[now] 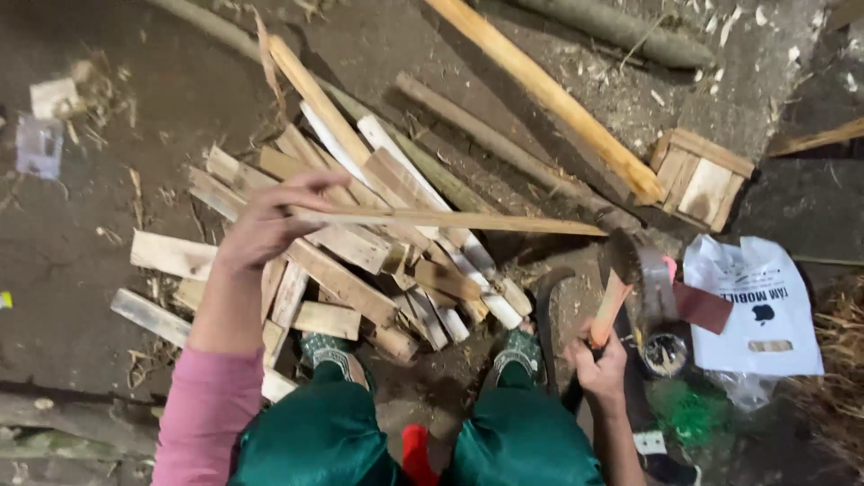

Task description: Removing nails and debris from wooden planks using a hammer and pry tool to clean the wood.

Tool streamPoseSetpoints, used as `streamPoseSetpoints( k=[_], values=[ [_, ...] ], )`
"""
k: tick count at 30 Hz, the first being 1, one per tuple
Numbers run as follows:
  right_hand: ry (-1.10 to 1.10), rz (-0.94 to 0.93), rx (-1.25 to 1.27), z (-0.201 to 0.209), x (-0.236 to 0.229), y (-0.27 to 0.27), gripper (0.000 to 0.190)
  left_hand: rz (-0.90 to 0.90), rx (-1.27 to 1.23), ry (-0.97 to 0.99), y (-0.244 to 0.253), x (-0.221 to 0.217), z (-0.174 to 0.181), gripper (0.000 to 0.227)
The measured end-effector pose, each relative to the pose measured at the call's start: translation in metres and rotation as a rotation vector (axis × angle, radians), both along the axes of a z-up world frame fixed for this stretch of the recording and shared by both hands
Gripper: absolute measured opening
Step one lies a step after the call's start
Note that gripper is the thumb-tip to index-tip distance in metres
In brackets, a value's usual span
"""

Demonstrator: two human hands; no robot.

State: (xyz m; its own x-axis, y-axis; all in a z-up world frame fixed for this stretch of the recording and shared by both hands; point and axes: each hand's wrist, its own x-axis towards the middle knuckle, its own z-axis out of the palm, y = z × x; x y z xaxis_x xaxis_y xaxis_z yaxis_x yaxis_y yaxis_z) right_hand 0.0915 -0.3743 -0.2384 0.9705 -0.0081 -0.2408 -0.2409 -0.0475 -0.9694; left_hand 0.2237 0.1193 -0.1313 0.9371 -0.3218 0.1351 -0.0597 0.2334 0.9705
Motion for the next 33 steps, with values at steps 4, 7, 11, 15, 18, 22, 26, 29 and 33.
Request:
streamPoseSetpoints(
  k=[4, 7, 11, 15, 18, 22, 26, 29, 33],
  values=[
    [0.030, 0.040, -0.152, 0.027, 0.020, 0.013, 0.029, 0.150, 0.815, 0.302, -0.011, -0.008, -0.025, 0.025],
    [0.121, 0.042, -0.160, 0.033, 0.020, 0.024, 0.027, 0.191, 1.031, 0.086, 0.003, -0.045, -0.058, 0.039],
    [0.009, 0.130, -0.396, 0.030, 0.005, 0.022, 0.025, 0.087, 0.940, 0.548, 0.012, -0.060, -0.052, 0.090],
    [0.046, 0.196, -0.495, 0.033, 0.012, 0.031, 0.031, 0.181, -0.089, 0.821, 0.022, -0.069, -0.070, 0.091],
    [0.052, 0.160, -0.447, 0.027, 0.007, 0.033, 0.027, 0.212, 0.100, 0.870, 0.016, -0.067, -0.090, 0.082],
    [0.060, -0.035, -0.322, 0.037, -0.007, 0.012, 0.029, 0.171, 0.300, 0.965, -0.003, -0.070, -0.082, 0.029],
    [-0.178, -0.076, -0.433, 0.044, -0.019, -0.027, 0.032, 0.131, 0.381, 0.806, 0.031, -0.080, -0.025, 0.026],
    [-0.075, -0.221, -0.007, 0.064, -0.019, -0.022, 0.026, 0.315, 0.454, 0.838, 0.050, -0.089, -0.015, 0.023],
    [-0.134, -0.182, 0.043, 0.036, -0.013, -0.033, 0.019, 0.305, 0.532, 0.893, 0.005, -0.072, -0.045, 0.024]
  ],
)
